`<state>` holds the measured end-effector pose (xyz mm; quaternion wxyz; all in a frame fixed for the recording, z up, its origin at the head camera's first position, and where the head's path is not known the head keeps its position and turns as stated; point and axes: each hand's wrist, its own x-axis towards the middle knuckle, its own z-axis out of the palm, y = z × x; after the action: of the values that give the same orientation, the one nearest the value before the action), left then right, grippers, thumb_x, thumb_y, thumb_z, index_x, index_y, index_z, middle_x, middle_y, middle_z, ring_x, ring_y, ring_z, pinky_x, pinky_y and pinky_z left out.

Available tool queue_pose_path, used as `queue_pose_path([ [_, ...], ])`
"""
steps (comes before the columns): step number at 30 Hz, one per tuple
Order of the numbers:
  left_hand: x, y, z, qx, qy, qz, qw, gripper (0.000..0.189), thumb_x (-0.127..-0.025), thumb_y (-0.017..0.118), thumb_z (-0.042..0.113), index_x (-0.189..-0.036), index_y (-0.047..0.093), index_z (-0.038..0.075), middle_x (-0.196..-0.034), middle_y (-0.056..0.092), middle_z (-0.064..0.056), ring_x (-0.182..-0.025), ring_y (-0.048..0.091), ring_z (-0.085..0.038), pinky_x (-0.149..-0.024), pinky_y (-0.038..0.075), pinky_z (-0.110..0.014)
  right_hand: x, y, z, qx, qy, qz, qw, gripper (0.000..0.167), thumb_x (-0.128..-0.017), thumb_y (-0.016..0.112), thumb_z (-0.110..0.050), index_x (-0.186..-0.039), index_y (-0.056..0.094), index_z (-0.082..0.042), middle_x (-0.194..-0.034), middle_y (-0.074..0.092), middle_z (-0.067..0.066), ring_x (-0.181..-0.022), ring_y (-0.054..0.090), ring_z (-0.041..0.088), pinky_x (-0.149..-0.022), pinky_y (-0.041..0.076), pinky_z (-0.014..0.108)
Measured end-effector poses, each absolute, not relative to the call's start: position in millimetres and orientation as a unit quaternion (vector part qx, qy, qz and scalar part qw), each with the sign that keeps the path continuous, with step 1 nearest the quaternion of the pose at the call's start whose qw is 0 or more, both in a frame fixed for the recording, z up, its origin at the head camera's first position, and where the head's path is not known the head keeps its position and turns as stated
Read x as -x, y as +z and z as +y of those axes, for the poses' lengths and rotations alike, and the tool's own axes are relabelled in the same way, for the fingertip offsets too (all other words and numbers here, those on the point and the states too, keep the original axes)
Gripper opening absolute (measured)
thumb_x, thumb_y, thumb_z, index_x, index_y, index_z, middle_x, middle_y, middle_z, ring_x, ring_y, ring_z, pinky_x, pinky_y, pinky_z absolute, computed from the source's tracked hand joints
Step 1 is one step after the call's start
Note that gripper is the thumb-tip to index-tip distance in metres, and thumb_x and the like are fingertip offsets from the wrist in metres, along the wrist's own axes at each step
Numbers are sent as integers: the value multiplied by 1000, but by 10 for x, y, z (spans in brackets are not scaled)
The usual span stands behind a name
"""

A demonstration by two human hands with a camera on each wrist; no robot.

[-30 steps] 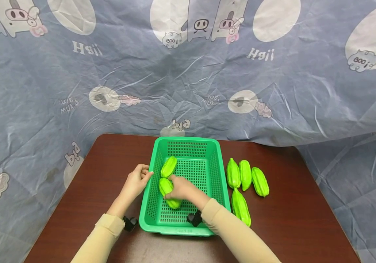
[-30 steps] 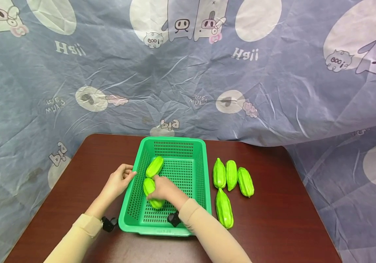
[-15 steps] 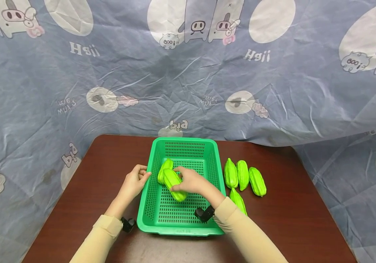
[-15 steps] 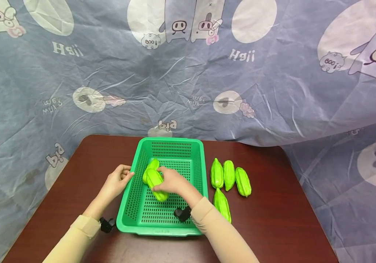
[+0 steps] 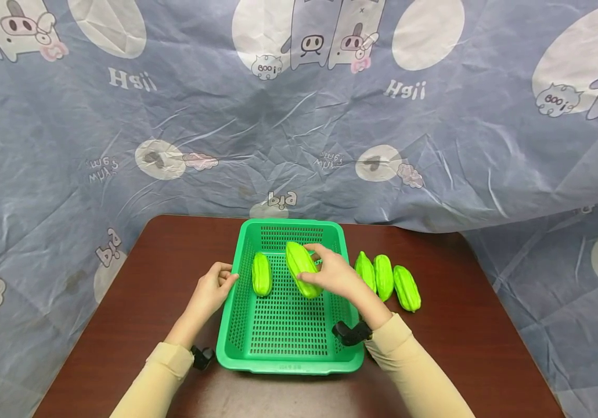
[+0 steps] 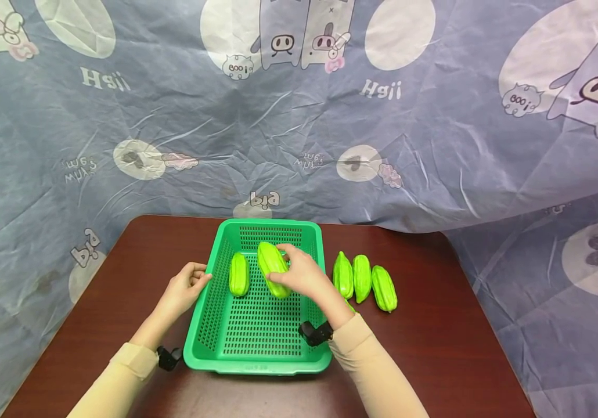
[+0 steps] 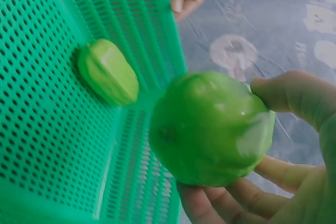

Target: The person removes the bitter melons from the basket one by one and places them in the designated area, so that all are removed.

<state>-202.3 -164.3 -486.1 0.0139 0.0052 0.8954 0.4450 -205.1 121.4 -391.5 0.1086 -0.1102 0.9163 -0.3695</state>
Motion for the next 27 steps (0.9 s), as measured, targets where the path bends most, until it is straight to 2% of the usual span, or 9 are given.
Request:
queue_pose_path([
  [6, 2029, -4867, -1654, -5, 441, 897, 12, 36, -101, 59, 23, -129, 53, 0, -108, 63, -14, -90, 61, -22, -72, 52, -33, 2025, -3789, 1489, 81, -363, 926, 58, 73, -86, 72, -37, -149, 42, -16, -135, 56, 17, -112, 62, 33, -82, 54, 45],
  [11, 2026, -4850, -1665, -6, 442, 897, 13, 37, -101, 58, 23, -129, 53, 0, -109, 62, -15, -91, 61, -23, -73, 52, -35, 1999, -3748, 1728, 65, -364, 928, 38, 72, -89, 70, -35, -150, 39, -13, -139, 53, 17, -119, 57, 35, -90, 49, 51],
  [17, 2018, -4846, -1666, -6, 442, 897, 15, 36, -101, 58, 23, -129, 53, -1, -108, 62, -14, -90, 60, -22, -73, 51, -34, 1964, -3799, 1995, 44, -367, 929, 20, 70, -90, 69, -34, -149, 41, -10, -133, 57, 18, -117, 57, 34, -92, 48, 50],
  [27, 2022, -4849, -1650, -9, 445, 896, 14, 35, -101, 59, 22, -128, 53, 0, -107, 62, -14, -89, 60, -22, -72, 51, -33, 1827, -3894, 2431, 5, -349, 937, 23, 72, -94, 64, -38, -152, 34, -8, -137, 52, 23, -119, 54, 40, -90, 48, 52],
])
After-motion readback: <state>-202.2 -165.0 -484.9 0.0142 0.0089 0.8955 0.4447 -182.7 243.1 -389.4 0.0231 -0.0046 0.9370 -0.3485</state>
